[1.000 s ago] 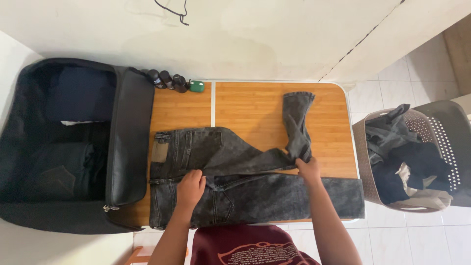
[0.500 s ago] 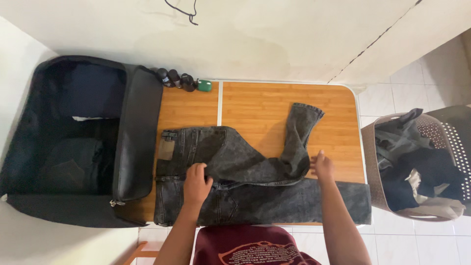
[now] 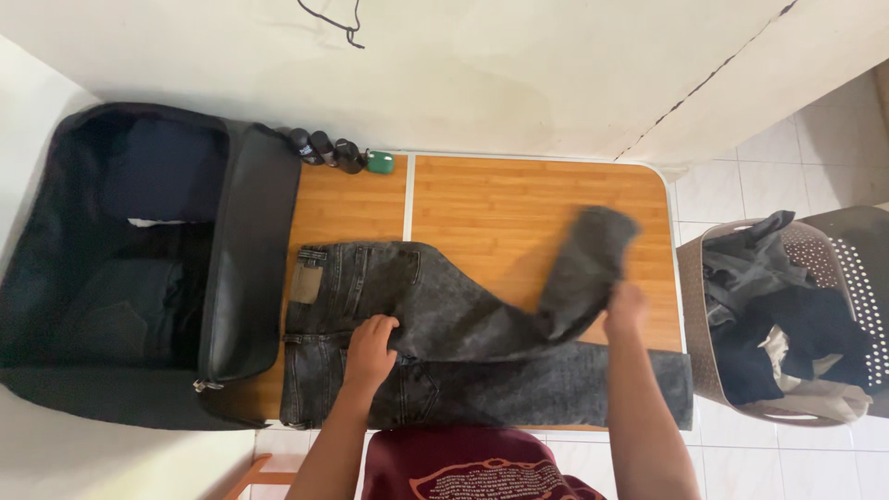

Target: The person spreads a pair of black jeans on a wooden folding table next to a suitcase, flattens the fabric with their hands, and begins folding the legs.

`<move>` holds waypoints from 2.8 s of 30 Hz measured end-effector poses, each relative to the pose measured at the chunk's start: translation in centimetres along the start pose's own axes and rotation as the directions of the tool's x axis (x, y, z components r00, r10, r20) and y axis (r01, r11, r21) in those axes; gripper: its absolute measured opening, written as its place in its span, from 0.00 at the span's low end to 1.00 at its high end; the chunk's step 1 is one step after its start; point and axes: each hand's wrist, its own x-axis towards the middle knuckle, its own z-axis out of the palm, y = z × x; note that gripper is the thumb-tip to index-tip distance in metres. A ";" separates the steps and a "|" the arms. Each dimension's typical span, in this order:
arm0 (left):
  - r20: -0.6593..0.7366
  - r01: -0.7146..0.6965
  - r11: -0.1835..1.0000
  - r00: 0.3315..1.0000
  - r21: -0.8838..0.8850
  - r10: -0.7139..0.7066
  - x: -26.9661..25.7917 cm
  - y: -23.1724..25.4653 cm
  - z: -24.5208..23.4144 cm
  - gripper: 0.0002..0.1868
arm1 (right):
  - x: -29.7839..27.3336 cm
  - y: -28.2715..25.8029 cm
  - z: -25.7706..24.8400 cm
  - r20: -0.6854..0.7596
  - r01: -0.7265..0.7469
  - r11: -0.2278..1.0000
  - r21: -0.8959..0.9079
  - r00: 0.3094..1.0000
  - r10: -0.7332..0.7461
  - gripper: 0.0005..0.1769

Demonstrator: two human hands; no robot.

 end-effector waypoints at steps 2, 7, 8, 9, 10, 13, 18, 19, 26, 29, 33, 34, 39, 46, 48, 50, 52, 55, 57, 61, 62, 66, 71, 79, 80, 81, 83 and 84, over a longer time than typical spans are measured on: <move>0.136 0.066 0.998 0.989 -0.003 -0.065 0.1 0.3 -0.5 0.26 | 1.3 -1.0 -3.9 0.207 0.274 0.888 0.368 0.907 -0.366 0.23; 0.153 0.035 0.998 0.987 0.046 -0.042 1.4 1.2 0.1 0.26 | 1.7 -2.3 -7.7 0.422 -0.367 0.279 0.888 0.890 -0.172 0.23; 0.129 0.008 1.000 0.992 0.013 -0.010 1.4 1.1 0.2 0.30 | 1.6 -2.1 -8.1 0.584 -0.571 0.190 0.798 0.660 -0.473 0.24; 0.129 0.009 1.000 0.992 0.013 -0.010 1.2 0.7 0.4 0.30 | 1.5 -2.1 -8.3 0.585 -0.571 0.190 0.798 0.660 -0.472 0.24; 0.153 0.021 0.999 0.988 -0.030 -0.017 0.7 0.1 0.5 0.30 | 1.3 -1.9 -8.8 0.479 -0.430 0.333 0.839 0.874 -0.078 0.24; 0.238 0.155 0.987 0.961 -0.038 -0.142 1.8 -2.2 2.2 0.24 | 1.1 -1.6 -9.9 0.179 -0.316 0.646 0.694 0.946 0.271 0.23; 0.229 0.218 0.947 0.935 0.236 -0.272 5.6 -3.7 3.0 0.29 | 1.3 -1.2 -11.0 0.057 -0.191 0.887 0.420 0.981 0.184 0.28; 0.390 0.321 0.883 0.807 0.343 -0.444 6.4 -3.8 2.6 0.34 | 1.4 -1.2 -11.6 0.183 0.000 0.991 0.134 0.983 -0.025 0.22; 0.411 0.504 0.694 0.566 0.514 -0.715 6.7 -4.7 2.8 0.45 | 3.1 -2.6 -13.9 0.211 -0.190 0.579 0.793 0.977 0.031 0.27; 0.396 0.486 0.701 0.591 0.521 -0.703 6.2 -5.3 3.4 0.46 | 3.2 -2.6 -13.7 0.083 -0.186 0.690 0.700 0.980 0.179 0.25; 0.404 0.480 0.717 0.603 0.506 -0.688 6.3 -5.3 2.9 0.47 | 3.4 -2.2 -13.4 -0.134 -0.237 0.812 0.534 0.924 0.358 0.25; 0.425 0.477 0.716 0.584 0.509 -0.692 6.5 -5.0 2.7 0.52 | 3.5 -1.9 -13.5 -0.126 -0.265 0.784 0.561 0.909 0.398 0.22; 0.481 0.463 0.700 0.512 0.544 -0.712 7.3 -3.8 1.6 0.66 | 4.9 -1.3 -13.9 -0.066 -0.360 0.779 0.514 0.888 0.454 0.19; 0.467 0.469 0.708 0.535 0.529 -0.704 7.2 -3.4 1.7 0.69 | 6.2 -3.9 -14.9 -0.265 -0.052 0.866 0.498 0.941 0.209 0.24; 0.463 0.469 0.712 0.545 0.522 -0.699 7.5 -3.1 1.9 0.68 | 6.3 -3.9 -13.6 -0.677 -0.128 0.953 0.273 0.679 0.285 0.28; 0.299 0.425 0.718 0.703 0.551 -0.645 7.8 -2.7 2.1 0.56 | 6.2 -3.3 -10.9 -0.622 0.333 0.674 -0.659 0.263 -0.738 0.21; 0.286 0.394 0.743 0.744 0.542 -0.603 8.4 -2.4 2.6 0.44 | 6.4 -3.1 -6.8 -0.441 0.627 0.731 -0.270 0.594 -0.673 0.13; 0.232 0.301 0.850 0.874 0.432 -0.427 10.7 -2.7 4.4 0.31 | 4.4 -1.6 1.7 0.230 0.718 0.321 -0.618 0.556 -0.799 0.06; 0.165 0.231 0.914 0.940 0.333 -0.297 12.5 -3.4 6.1 0.27 | 2.2 -0.4 6.0 0.545 0.817 0.202 -0.540 0.522 -0.656 0.17; 0.027 -0.042 0.960 0.999 0.277 0.036 16.1 -4.3 9.4 0.22 | -2.1 0.1 12.3 0.615 0.853 0.215 -0.476 0.498 -0.612 0.20; 0.076 -0.031 0.952 0.997 0.305 0.008 16.5 -4.2 9.7 0.26 | -3.1 -0.3 12.9 0.631 0.797 0.284 -0.533 0.598 -0.495 0.22; 0.186 -0.041 0.927 0.982 0.373 -0.032 17.2 -3.9 9.1 0.23 | -3.8 -2.0 13.5 0.675 0.721 0.136 -0.679 0.687 -0.268 0.31; 0.211 -0.044 0.876 0.975 0.480 -0.067 17.4 -2.4 7.5 0.08 | -3.9 -3.4 13.6 0.779 0.736 -0.255 -0.628 0.593 -0.205 0.21; -0.121 -0.015 0.984 0.992 0.180 0.037 15.1 1.1 3.7 0.23 | -7.1 -5.7 14.4 0.577 0.662 -0.005 -0.749 0.650 -0.494 0.25; -0.212 -0.040 0.993 0.975 0.108 0.062 14.1 1.0 3.5 0.22 | -7.1 -4.9 14.3 0.585 0.727 0.022 -0.686 0.570 -0.577 0.23; -0.215 -0.040 0.993 0.975 0.107 0.063 13.0 0.7 3.4 0.22 | -7.4 -3.9 14.6 0.679 0.780 0.026 -0.626 0.561 -0.474 0.15; -0.218 0.057 0.997 0.975 0.042 -0.047 10.0 -0.6 2.9 0.15 | -9.0 -1.4 14.0 0.873 0.925 -0.045 -0.377 0.339 -0.350 0.13; -0.213 0.093 0.995 0.973 0.029 -0.085 8.2 -1.3 2.4 0.14 | -10.4 -0.3 13.8 0.939 0.977 -0.125 -0.174 0.126 -0.319 0.12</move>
